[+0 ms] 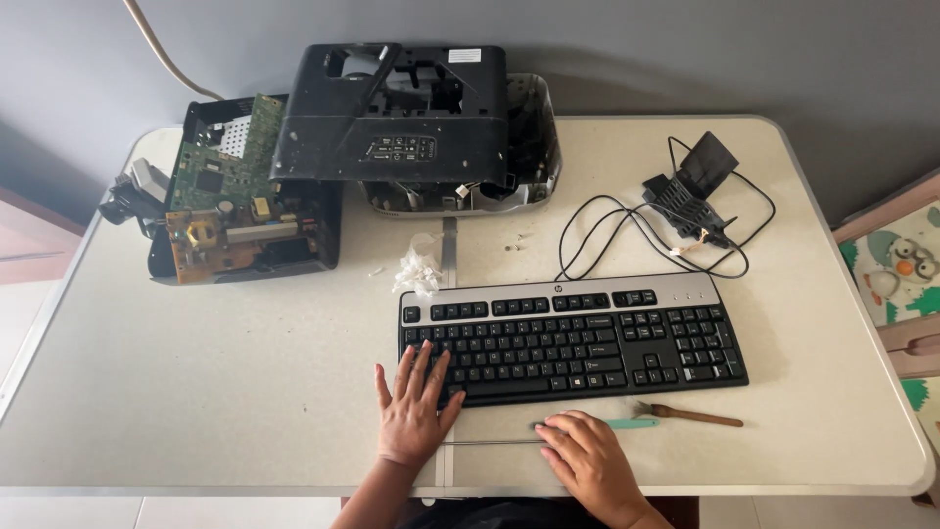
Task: Disassembling and cleaning a computer keyboard using a screwdriver and various brushes
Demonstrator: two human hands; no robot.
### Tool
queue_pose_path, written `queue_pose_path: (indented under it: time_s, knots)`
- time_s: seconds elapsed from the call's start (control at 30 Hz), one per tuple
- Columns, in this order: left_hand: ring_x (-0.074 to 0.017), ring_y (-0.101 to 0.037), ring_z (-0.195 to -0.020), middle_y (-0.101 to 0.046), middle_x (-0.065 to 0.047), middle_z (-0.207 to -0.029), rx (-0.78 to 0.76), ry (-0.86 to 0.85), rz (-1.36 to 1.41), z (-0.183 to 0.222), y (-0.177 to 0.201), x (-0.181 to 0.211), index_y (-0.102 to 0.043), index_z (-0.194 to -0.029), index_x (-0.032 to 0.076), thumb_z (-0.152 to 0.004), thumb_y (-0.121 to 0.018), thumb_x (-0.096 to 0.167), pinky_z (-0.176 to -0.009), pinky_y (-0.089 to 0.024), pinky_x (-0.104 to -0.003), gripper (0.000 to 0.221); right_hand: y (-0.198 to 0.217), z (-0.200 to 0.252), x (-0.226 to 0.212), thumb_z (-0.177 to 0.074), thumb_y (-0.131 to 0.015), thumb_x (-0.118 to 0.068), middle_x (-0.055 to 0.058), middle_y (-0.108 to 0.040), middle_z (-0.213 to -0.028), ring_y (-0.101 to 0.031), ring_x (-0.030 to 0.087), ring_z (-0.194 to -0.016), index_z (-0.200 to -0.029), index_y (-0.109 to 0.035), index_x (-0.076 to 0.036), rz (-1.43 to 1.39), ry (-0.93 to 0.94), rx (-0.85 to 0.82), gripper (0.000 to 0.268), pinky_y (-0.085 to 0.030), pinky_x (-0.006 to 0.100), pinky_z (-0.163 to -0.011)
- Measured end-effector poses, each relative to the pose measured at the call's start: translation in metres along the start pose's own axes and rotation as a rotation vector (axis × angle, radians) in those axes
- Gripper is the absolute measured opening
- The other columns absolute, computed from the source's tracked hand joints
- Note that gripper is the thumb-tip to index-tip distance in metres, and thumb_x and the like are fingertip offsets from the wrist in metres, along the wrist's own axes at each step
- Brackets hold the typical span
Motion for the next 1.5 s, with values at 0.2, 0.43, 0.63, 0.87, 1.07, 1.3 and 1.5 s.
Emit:
queue_pose_path:
  time_s: [0.2, 0.43, 0.63, 0.87, 1.07, 1.3, 1.5]
  knots:
    - [-0.0241, -0.03, -0.154, -0.044, -0.004, -0.161, -0.004, 0.007, 0.019, 0.002, -0.005, -0.002, -0.053, -0.15, 0.025, -0.095, -0.054, 0.061, -0.126, -0.007, -0.06, 0.065, -0.001, -0.003, -0.004, -0.091, -0.072, -0.011, 0.004, -0.065, -0.105, -0.065, 0.021, -0.091, -0.114, -0.071, -0.008, -0.021, -0.007, 0.063, 0.023, -0.055, 0.034, -0.079]
    - [-0.0251, -0.028, -0.155, -0.038, -0.005, -0.165, -0.003, 0.013, 0.024, 0.0, 0.001, 0.0, -0.053, -0.15, 0.027, -0.097, -0.05, 0.063, -0.125, -0.007, -0.06, 0.064, -0.003, 0.006, -0.001, -0.089, -0.073, -0.011, 0.004, -0.065, -0.102, -0.065, 0.021, -0.086, -0.106, -0.073, -0.009, -0.05, -0.033, 0.022, 0.017, -0.055, 0.036, -0.076]
    - [-0.0269, -0.028, -0.155, -0.037, -0.006, -0.165, -0.014, 0.008, -0.006, 0.0, -0.002, 0.0, -0.051, -0.151, 0.027, -0.095, -0.053, 0.064, -0.125, -0.008, -0.062, 0.067, -0.01, 0.011, 0.004, -0.093, -0.068, -0.016, 0.001, -0.062, -0.102, -0.063, 0.02, -0.086, -0.099, -0.07, -0.012, -0.006, -0.058, -0.037, 0.007, -0.052, 0.036, -0.079]
    - [-0.0263, -0.025, -0.156, -0.034, -0.007, -0.166, -0.023, 0.024, -0.019, 0.0, -0.004, -0.001, -0.049, -0.152, 0.028, -0.095, -0.051, 0.064, -0.125, -0.007, -0.062, 0.068, 0.007, 0.036, 0.024, -0.096, -0.062, -0.021, 0.002, -0.069, -0.103, -0.067, 0.019, -0.086, -0.101, -0.066, -0.013, -0.064, -0.136, -0.104, 0.011, -0.054, 0.034, -0.077]
    - [-0.0256, -0.02, -0.158, -0.03, -0.006, -0.168, -0.053, 0.029, -0.005, 0.002, -0.005, -0.001, -0.045, -0.155, 0.027, -0.096, -0.049, 0.064, -0.125, -0.006, -0.061, 0.07, 0.049, 0.019, 0.034, -0.098, -0.056, -0.014, -0.003, -0.07, -0.097, -0.07, 0.013, -0.082, -0.118, -0.064, -0.015, -0.009, -0.281, -0.069, 0.022, -0.06, 0.027, -0.07]
    - [-0.027, -0.021, -0.157, -0.031, -0.007, -0.168, -0.062, 0.028, 0.008, 0.001, -0.005, -0.001, -0.045, -0.155, 0.027, -0.097, -0.047, 0.065, -0.125, -0.005, -0.061, 0.07, 0.062, -0.049, 0.02, -0.088, -0.065, -0.008, -0.009, -0.066, -0.095, -0.057, 0.011, -0.043, -0.136, -0.062, -0.034, 0.199, -0.241, -0.266, 0.055, -0.049, 0.029, -0.03]
    - [-0.0286, -0.029, -0.154, -0.038, -0.008, -0.164, -0.012, 0.026, 0.012, 0.0, -0.005, 0.0, -0.05, -0.151, 0.026, -0.095, -0.053, 0.063, -0.124, -0.012, -0.062, 0.068, 0.042, -0.077, 0.011, -0.084, -0.067, -0.013, -0.006, -0.055, -0.084, -0.06, 0.03, -0.041, -0.128, -0.068, -0.035, 0.323, -0.131, -0.339, 0.049, -0.05, 0.044, -0.032]
Point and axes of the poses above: each hand's wrist, its own z-axis away from the middle knuckle, its own y-axis out of the back of the hand, x = y × z, the point moved 1 cm from there along -z, towards the middle knuckle
